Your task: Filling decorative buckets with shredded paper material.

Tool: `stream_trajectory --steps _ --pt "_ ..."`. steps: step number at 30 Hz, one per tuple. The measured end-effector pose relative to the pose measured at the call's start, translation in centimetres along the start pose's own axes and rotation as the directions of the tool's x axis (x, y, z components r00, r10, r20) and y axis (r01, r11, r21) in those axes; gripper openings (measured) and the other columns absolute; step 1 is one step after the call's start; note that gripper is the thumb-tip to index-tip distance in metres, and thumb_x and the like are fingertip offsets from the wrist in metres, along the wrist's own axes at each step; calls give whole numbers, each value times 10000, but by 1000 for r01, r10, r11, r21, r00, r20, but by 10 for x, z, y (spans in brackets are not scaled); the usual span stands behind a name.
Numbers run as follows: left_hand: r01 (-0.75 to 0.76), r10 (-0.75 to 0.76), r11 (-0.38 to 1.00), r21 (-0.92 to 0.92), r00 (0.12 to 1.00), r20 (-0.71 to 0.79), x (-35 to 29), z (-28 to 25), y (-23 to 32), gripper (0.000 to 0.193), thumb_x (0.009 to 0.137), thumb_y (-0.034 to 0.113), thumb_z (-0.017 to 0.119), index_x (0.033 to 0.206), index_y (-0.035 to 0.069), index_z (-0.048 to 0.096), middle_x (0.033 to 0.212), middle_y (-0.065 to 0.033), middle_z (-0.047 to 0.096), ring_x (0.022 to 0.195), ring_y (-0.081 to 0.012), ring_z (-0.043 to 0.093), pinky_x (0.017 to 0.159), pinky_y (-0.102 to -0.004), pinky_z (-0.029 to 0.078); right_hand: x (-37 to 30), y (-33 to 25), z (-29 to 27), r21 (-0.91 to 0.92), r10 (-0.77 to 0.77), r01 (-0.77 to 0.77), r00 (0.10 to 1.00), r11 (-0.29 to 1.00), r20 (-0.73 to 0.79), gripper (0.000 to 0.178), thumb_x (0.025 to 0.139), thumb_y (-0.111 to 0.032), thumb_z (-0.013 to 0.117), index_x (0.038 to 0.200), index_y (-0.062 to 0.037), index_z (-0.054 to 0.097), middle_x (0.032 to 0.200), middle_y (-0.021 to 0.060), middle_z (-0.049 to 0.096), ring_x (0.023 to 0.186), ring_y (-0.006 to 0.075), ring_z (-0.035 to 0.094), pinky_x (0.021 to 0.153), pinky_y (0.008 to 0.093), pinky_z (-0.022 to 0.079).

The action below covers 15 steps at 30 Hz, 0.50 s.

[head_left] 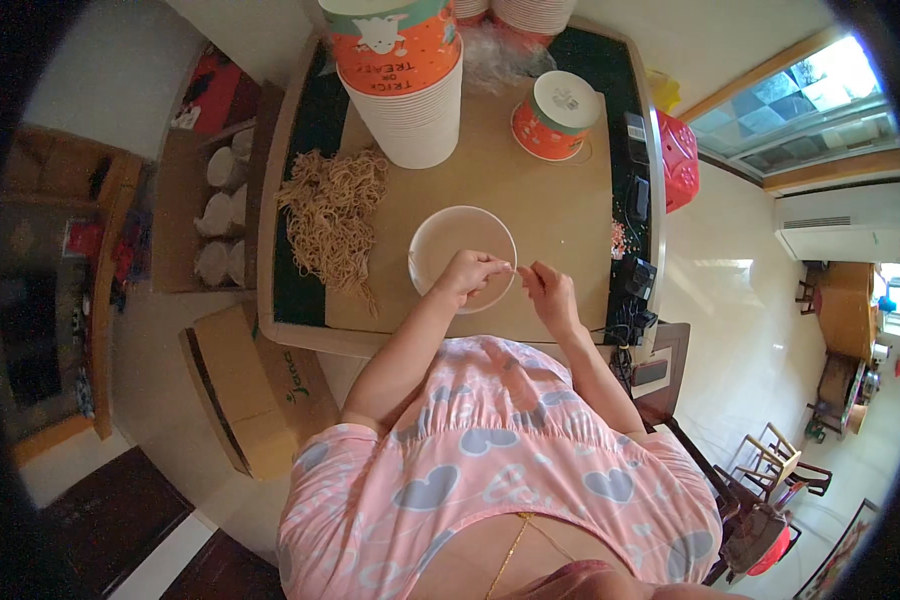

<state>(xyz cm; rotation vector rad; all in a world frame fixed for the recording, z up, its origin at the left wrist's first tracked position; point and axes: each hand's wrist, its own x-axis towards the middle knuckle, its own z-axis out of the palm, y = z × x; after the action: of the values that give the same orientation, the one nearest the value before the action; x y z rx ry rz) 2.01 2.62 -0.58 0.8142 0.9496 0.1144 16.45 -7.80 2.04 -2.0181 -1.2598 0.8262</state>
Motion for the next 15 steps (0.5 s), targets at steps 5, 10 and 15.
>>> stream_trajectory --steps 5,10,15 --pt "-18 18 1000 18 1000 -20 -2 2 0 159 836 217 626 858 63 658 549 73 453 370 -14 290 334 -199 189 -2 16 10 54 -76 78 996 995 -38 224 892 -212 524 799 -9 523 699 199 576 625 379 561 546 391 444" --pt "-15 17 1000 25 997 -70 0 -2 -4 136 831 197 633 849 64 658 543 69 443 360 -20 280 332 -203 190 -3 12 -2 225 -10 -6 997 974 71 104 858 -108 545 874 -7 563 733 169 605 629 265 594 586 342 466" --pt "-153 169 977 150 980 -102 0 0 -9 138 807 181 655 827 47 674 593 45 532 439 -33 402 401 -200 302 11 6 -7 171 -24 25 1000 985 -11 76 803 -80 604 837 -14 619 737 140 621 646 196 601 595 307 470"
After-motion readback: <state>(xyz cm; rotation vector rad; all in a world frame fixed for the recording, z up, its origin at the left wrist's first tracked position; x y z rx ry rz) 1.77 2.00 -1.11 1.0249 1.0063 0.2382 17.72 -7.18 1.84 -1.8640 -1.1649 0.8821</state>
